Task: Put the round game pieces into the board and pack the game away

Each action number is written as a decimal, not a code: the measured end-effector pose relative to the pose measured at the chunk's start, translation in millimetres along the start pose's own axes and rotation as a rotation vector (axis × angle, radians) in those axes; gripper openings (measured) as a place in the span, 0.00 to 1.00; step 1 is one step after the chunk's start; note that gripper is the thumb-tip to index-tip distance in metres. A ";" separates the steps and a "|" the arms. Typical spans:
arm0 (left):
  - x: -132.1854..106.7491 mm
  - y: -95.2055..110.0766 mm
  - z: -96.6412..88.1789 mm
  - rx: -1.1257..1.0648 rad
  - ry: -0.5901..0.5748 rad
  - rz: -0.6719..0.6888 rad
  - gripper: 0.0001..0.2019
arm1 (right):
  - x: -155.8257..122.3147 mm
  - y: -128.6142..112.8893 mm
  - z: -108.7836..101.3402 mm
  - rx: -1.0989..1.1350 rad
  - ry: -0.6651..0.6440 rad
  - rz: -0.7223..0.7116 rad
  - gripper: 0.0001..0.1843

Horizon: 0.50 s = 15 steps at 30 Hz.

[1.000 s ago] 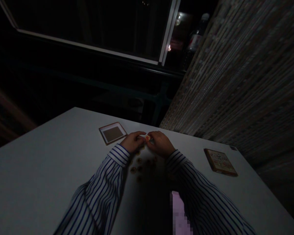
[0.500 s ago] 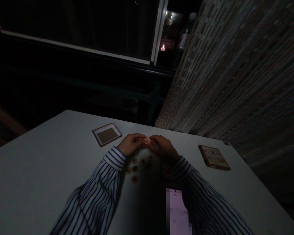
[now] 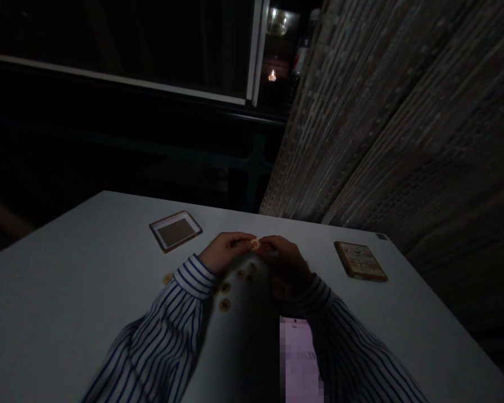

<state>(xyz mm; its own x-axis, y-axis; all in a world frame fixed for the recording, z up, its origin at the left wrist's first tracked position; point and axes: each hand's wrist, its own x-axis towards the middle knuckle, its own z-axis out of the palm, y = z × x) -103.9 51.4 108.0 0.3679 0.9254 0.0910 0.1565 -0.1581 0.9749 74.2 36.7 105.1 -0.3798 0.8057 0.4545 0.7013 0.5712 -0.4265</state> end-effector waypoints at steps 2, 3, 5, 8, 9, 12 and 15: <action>-0.7 1.0 3.5 -0.014 -0.005 -0.009 0.19 | -2.6 1.3 -1.5 -0.025 -0.008 -0.023 0.13; -0.8 1.3 5.1 -0.017 -0.003 -0.010 0.19 | -3.8 1.4 -2.5 -0.033 -0.013 -0.028 0.13; -0.6 1.2 7.8 -0.017 0.000 -0.009 0.18 | -5.9 1.3 -4.6 -0.036 -0.021 -0.027 0.13; 0.3 -0.2 10.9 -0.030 0.004 -0.009 0.16 | -8.8 0.8 -7.5 -0.019 -0.026 -0.031 0.13; 0.5 -0.8 11.9 -0.040 0.010 -0.005 0.16 | -9.9 0.8 -8.4 -0.012 -0.029 -0.039 0.13; 0.4 -1.4 14.8 -0.056 0.017 0.005 0.15 | -13.2 1.8 -10.9 -0.005 -0.030 -0.060 0.13; -0.9 1.0 18.4 -0.050 0.000 -0.005 0.14 | -16.7 2.7 -13.8 -0.021 -0.039 -0.061 0.13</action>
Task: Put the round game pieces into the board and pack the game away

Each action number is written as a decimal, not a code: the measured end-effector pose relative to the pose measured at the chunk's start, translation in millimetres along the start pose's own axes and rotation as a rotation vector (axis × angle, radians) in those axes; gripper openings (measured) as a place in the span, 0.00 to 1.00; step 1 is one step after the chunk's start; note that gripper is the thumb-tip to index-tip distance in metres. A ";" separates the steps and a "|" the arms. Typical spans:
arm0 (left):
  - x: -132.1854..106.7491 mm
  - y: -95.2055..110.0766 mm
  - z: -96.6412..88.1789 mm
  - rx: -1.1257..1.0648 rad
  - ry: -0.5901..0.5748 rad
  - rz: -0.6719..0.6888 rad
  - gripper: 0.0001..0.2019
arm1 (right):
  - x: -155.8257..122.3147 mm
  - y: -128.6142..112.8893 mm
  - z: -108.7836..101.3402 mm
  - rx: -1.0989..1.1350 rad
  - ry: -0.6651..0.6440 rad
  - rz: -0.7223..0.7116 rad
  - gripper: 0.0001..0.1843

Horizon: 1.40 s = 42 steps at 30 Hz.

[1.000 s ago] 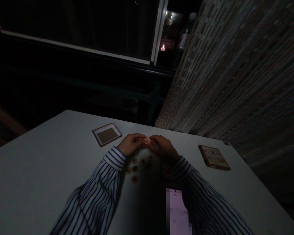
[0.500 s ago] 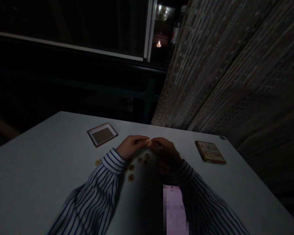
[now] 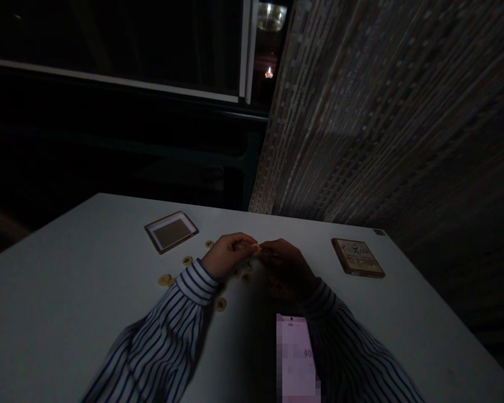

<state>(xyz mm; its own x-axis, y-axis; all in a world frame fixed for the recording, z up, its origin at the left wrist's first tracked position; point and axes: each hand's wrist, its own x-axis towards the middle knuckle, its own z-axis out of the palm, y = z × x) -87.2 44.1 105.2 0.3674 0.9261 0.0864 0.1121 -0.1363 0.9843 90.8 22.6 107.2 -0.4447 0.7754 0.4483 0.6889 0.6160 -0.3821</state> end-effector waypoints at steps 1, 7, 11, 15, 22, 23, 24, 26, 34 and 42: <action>-0.5 1.2 1.5 0.001 -0.007 -0.006 0.14 | -1.1 0.0 -1.1 -0.010 -0.003 0.000 0.14; -1.0 4.0 9.4 0.012 -0.026 -0.010 0.13 | -6.3 -0.7 -6.6 -0.103 -0.035 -0.038 0.15; -0.8 1.2 12.5 0.014 -0.058 0.026 0.13 | -9.8 3.5 -6.2 -0.136 -0.046 -0.037 0.14; -2.3 0.7 16.8 0.023 -0.016 -0.005 0.14 | -14.1 9.7 -4.9 -0.120 -0.017 -0.064 0.13; -3.9 1.4 25.0 -0.015 -0.015 -0.017 0.14 | -20.7 11.5 -10.6 -0.096 0.009 -0.049 0.13; -4.1 1.3 26.4 -0.027 -0.011 -0.017 0.14 | -21.3 11.8 -11.7 -0.091 0.017 -0.053 0.13; -4.2 1.2 27.9 -0.036 0.000 -0.018 0.14 | -21.8 12.3 -12.9 -0.086 0.020 -0.059 0.13; -4.4 1.2 31.4 -0.045 0.030 -0.022 0.14 | -22.5 13.6 -15.2 -0.090 0.005 -0.079 0.14; -3.7 -1.2 47.5 -0.052 0.102 0.005 0.14 | -26.5 21.6 -23.2 -0.124 -0.053 -0.095 0.16; -2.1 -6.7 62.2 -0.016 0.128 0.052 0.14 | -31.2 27.1 -28.2 -0.188 -0.093 -0.078 0.18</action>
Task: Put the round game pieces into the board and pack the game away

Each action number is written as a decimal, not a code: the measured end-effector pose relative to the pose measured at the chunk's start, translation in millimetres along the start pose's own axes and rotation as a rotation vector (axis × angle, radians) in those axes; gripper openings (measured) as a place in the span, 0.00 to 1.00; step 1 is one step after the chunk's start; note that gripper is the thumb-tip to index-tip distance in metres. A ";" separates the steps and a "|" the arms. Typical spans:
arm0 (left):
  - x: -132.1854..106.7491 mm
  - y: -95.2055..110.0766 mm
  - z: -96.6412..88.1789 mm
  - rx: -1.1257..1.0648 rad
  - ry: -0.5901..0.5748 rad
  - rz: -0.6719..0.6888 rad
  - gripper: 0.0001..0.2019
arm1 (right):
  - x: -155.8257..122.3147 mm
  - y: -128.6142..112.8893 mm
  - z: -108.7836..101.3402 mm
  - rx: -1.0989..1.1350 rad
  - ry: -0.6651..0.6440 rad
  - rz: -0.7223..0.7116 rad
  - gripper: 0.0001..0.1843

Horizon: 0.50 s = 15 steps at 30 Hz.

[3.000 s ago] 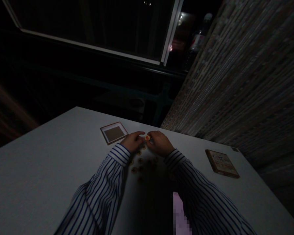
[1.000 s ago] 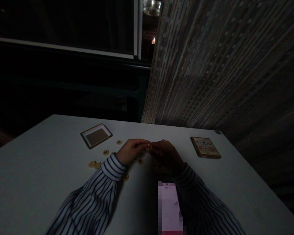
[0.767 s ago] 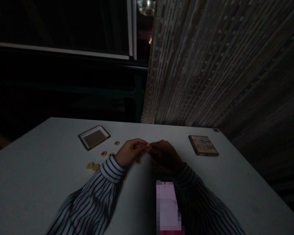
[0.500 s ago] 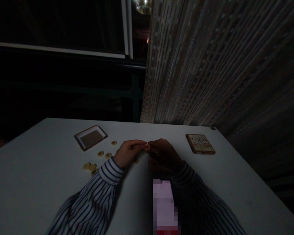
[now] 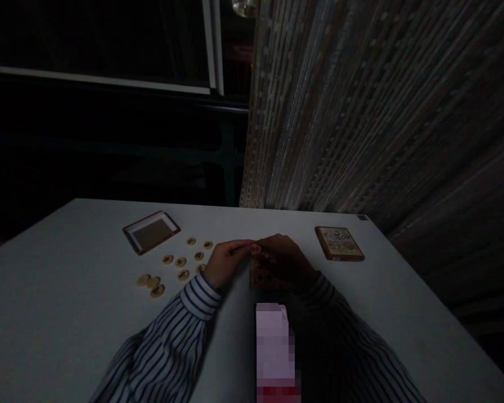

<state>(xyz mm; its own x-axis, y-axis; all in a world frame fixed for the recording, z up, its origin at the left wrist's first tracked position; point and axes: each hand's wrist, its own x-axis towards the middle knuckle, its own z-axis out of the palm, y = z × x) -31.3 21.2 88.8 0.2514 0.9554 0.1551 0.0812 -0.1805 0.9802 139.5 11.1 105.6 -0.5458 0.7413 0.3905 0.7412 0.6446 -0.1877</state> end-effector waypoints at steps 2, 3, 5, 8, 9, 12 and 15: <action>-0.2 -3.3 2.9 -0.014 0.021 -0.009 0.14 | -0.6 1.0 -0.5 -0.011 0.009 0.006 0.17; -0.5 -5.3 4.1 -0.018 0.037 -0.016 0.14 | -1.0 1.8 -0.8 -0.016 0.014 0.006 0.17; -1.7 -9.9 5.7 -0.006 0.080 -0.022 0.14 | -1.9 4.6 -1.2 -0.025 0.025 0.009 0.16; -5.5 -18.7 7.0 0.067 0.141 -0.009 0.14 | -4.1 12.0 -1.8 -0.029 0.039 0.022 0.17; -7.3 -22.1 7.5 0.101 0.154 -0.003 0.14 | -5.0 15.1 -2.0 -0.027 0.046 0.029 0.18; -13.0 -33.2 9.8 0.204 0.165 0.015 0.13 | -8.0 24.7 -3.2 -0.032 0.074 0.073 0.18; -18.3 -41.7 13.7 0.312 0.148 0.065 0.13 | -11.3 32.2 -6.8 -0.041 0.103 0.123 0.16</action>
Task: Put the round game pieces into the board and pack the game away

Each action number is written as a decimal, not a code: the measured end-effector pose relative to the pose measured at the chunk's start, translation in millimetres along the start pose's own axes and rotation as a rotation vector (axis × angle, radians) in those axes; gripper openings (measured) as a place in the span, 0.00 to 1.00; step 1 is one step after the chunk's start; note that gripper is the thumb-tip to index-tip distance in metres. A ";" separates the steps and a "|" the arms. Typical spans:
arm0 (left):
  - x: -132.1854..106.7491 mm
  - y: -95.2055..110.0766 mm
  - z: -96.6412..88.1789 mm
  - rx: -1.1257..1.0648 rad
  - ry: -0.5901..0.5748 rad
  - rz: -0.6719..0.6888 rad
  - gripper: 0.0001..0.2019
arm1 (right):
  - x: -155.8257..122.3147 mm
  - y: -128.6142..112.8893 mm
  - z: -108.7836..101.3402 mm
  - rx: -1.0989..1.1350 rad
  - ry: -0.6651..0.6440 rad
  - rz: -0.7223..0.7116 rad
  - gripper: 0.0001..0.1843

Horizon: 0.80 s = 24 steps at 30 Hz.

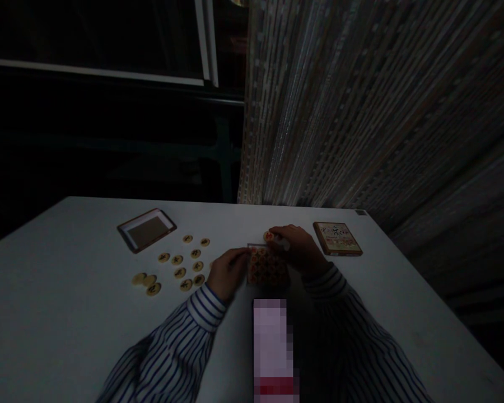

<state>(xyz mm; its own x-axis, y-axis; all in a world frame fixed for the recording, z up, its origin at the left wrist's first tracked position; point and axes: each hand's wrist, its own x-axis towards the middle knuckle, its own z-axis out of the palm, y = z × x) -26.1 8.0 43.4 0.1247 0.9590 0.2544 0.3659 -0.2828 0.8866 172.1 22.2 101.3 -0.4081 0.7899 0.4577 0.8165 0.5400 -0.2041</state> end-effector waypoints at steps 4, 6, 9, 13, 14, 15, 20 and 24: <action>-5.6 -5.4 5.3 0.139 -0.048 0.133 0.13 | -2.0 7.8 -7.7 -0.026 -0.002 0.060 0.15; -7.3 -9.3 7.0 0.180 -0.070 0.190 0.13 | -2.6 11.6 -10.5 -0.044 -0.028 0.088 0.14; -8.9 -16.6 9.1 0.232 -0.068 0.251 0.14 | -3.2 17.8 -11.3 -0.055 -0.114 0.106 0.13; -10.8 -25.1 11.6 0.304 -0.060 0.282 0.15 | -4.3 24.5 -7.7 -0.089 -0.207 0.119 0.13; -11.4 -27.0 12.2 0.320 -0.060 0.288 0.15 | -4.7 25.6 -6.5 -0.104 -0.226 0.118 0.13; -11.9 -28.8 12.8 0.336 -0.061 0.295 0.15 | -5.1 26.6 -5.3 -0.120 -0.245 0.115 0.13; -14.0 -34.5 14.6 0.399 -0.047 0.320 0.15 | -7.7 31.1 2.5 -0.200 -0.306 0.118 0.13; -14.2 -33.0 14.5 0.403 -0.063 0.319 0.15 | -9.1 36.1 11.2 -0.186 -0.358 0.092 0.12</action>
<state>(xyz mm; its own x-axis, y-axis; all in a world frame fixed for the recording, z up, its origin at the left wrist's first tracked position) -26.6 3.4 5.0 0.3391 0.8247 0.4527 0.6254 -0.5571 0.5464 200.8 37.8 80.1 -0.4196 0.9013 0.1079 0.9027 0.4268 -0.0547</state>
